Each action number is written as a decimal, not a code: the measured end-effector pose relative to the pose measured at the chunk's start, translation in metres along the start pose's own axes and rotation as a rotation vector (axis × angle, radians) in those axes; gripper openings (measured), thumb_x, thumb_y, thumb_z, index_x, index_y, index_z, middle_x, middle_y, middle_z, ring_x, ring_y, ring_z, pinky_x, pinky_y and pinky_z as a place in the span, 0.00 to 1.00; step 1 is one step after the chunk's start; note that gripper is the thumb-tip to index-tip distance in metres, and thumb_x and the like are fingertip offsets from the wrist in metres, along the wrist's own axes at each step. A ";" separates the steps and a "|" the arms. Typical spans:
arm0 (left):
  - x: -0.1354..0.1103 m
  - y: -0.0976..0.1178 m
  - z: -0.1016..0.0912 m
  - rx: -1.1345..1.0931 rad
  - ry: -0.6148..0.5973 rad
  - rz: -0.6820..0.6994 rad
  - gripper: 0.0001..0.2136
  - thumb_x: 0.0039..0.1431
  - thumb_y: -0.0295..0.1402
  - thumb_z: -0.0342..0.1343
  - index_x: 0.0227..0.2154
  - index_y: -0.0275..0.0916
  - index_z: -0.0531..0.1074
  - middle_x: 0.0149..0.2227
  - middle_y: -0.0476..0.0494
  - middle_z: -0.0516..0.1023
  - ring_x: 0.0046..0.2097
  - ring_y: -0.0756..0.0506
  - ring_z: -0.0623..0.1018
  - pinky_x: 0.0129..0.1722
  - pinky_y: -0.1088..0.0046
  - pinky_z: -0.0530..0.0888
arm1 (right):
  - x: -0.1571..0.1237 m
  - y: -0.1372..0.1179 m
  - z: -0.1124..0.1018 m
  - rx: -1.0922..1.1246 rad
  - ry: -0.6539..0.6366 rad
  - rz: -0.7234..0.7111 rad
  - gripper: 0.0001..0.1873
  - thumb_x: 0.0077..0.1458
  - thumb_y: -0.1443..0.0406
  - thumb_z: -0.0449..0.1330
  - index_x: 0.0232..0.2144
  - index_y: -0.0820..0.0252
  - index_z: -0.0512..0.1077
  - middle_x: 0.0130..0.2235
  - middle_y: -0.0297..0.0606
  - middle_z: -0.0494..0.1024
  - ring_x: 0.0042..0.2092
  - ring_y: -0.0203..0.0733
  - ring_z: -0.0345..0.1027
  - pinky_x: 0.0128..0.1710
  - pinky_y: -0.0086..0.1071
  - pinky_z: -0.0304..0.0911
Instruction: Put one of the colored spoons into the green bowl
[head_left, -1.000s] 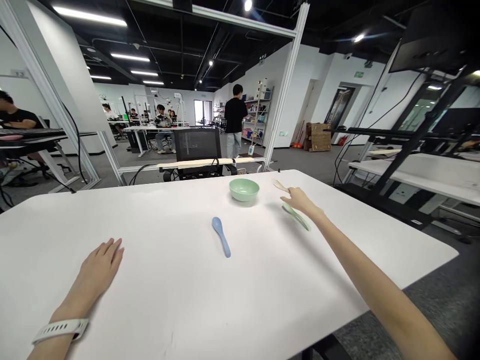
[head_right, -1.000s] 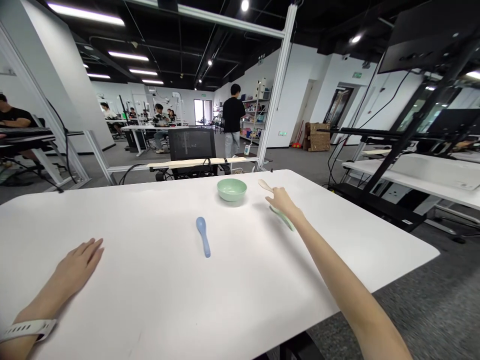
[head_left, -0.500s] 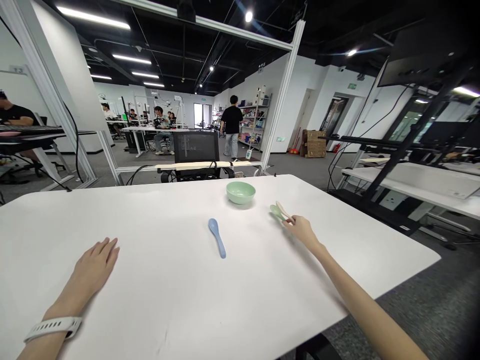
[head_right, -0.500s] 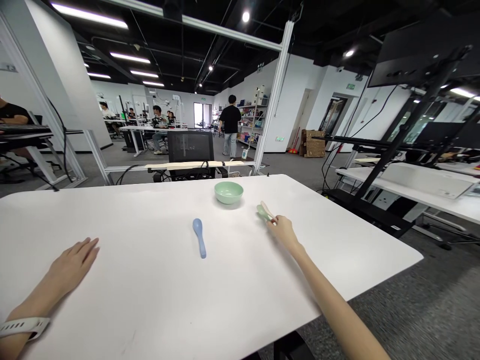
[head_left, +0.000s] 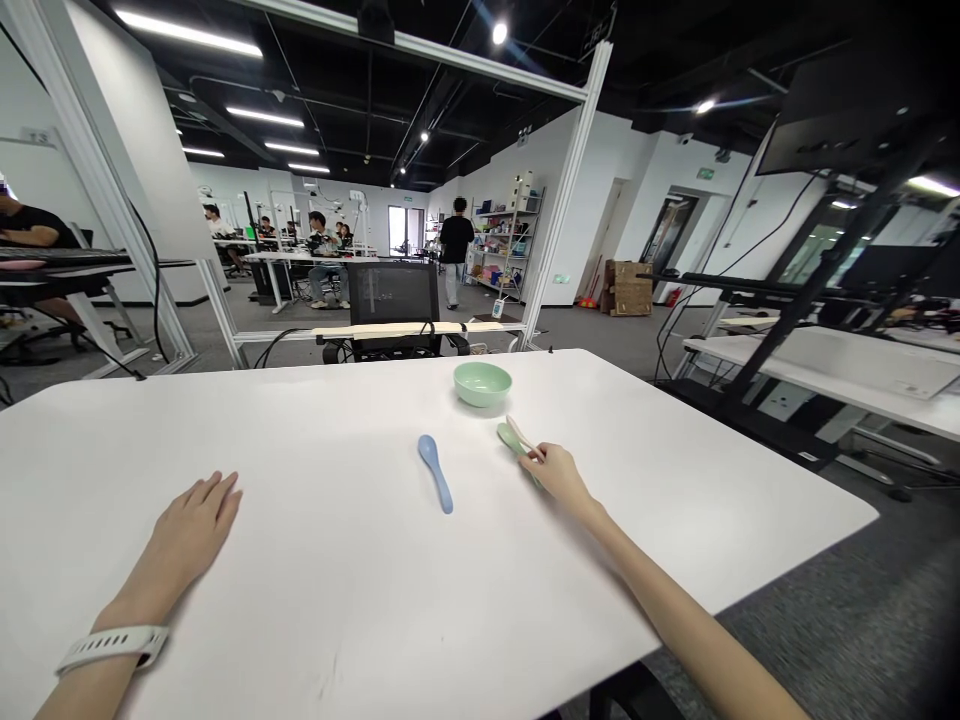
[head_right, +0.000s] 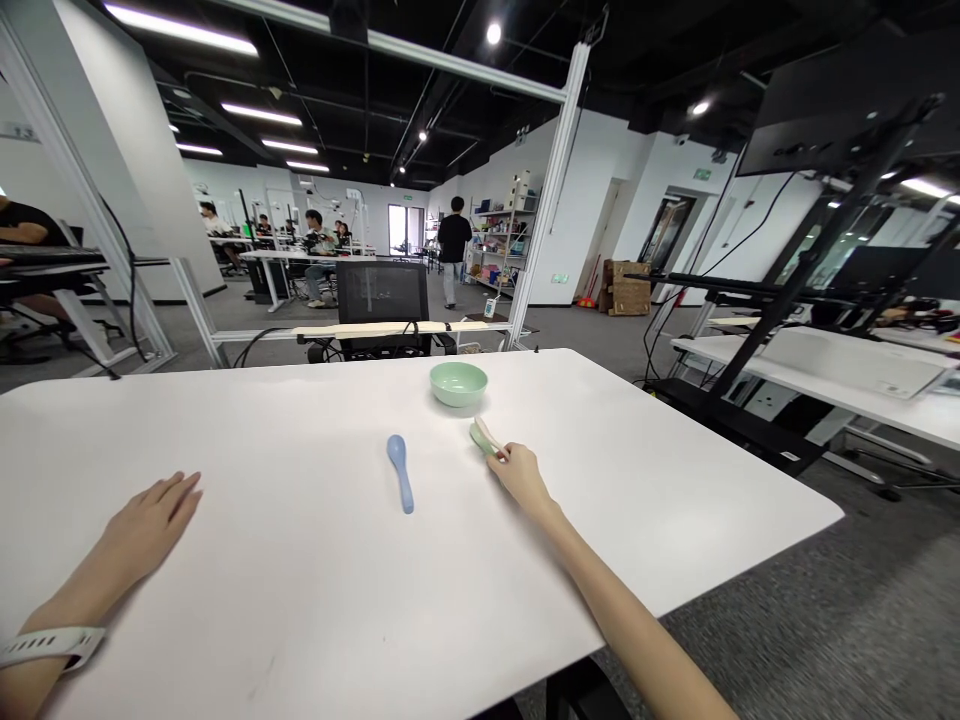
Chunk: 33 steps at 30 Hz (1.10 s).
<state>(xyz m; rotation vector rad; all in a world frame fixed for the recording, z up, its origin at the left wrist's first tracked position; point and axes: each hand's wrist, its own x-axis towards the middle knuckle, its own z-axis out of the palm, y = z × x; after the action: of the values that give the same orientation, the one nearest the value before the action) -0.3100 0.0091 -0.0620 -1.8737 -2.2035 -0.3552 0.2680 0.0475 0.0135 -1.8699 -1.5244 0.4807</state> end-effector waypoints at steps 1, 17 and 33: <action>0.000 0.000 0.000 -0.003 -0.003 0.004 0.36 0.69 0.45 0.31 0.66 0.25 0.68 0.69 0.25 0.72 0.69 0.29 0.71 0.70 0.47 0.66 | 0.000 0.000 0.000 -0.001 -0.001 0.001 0.10 0.53 0.63 0.64 0.23 0.57 0.68 0.24 0.33 0.72 0.28 0.38 0.61 0.29 0.32 0.51; 0.002 -0.001 0.000 0.023 -0.009 0.013 0.37 0.68 0.45 0.28 0.66 0.25 0.68 0.69 0.27 0.73 0.69 0.31 0.72 0.71 0.50 0.65 | 0.000 0.004 0.001 0.019 -0.007 -0.007 0.13 0.54 0.54 0.64 0.33 0.55 0.67 0.29 0.36 0.76 0.31 0.43 0.67 0.31 0.32 0.55; -0.001 0.001 -0.001 0.009 -0.009 -0.004 0.37 0.68 0.45 0.29 0.66 0.25 0.68 0.69 0.27 0.72 0.70 0.30 0.71 0.71 0.48 0.65 | 0.072 0.083 -0.039 -0.022 0.284 -0.002 0.09 0.61 0.59 0.59 0.30 0.56 0.67 0.37 0.46 0.78 0.40 0.49 0.71 0.43 0.39 0.65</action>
<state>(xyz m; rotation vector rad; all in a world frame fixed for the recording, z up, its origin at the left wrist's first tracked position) -0.3090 0.0085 -0.0614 -1.8709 -2.2112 -0.3378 0.3704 0.0987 -0.0071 -1.8632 -1.3460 0.1872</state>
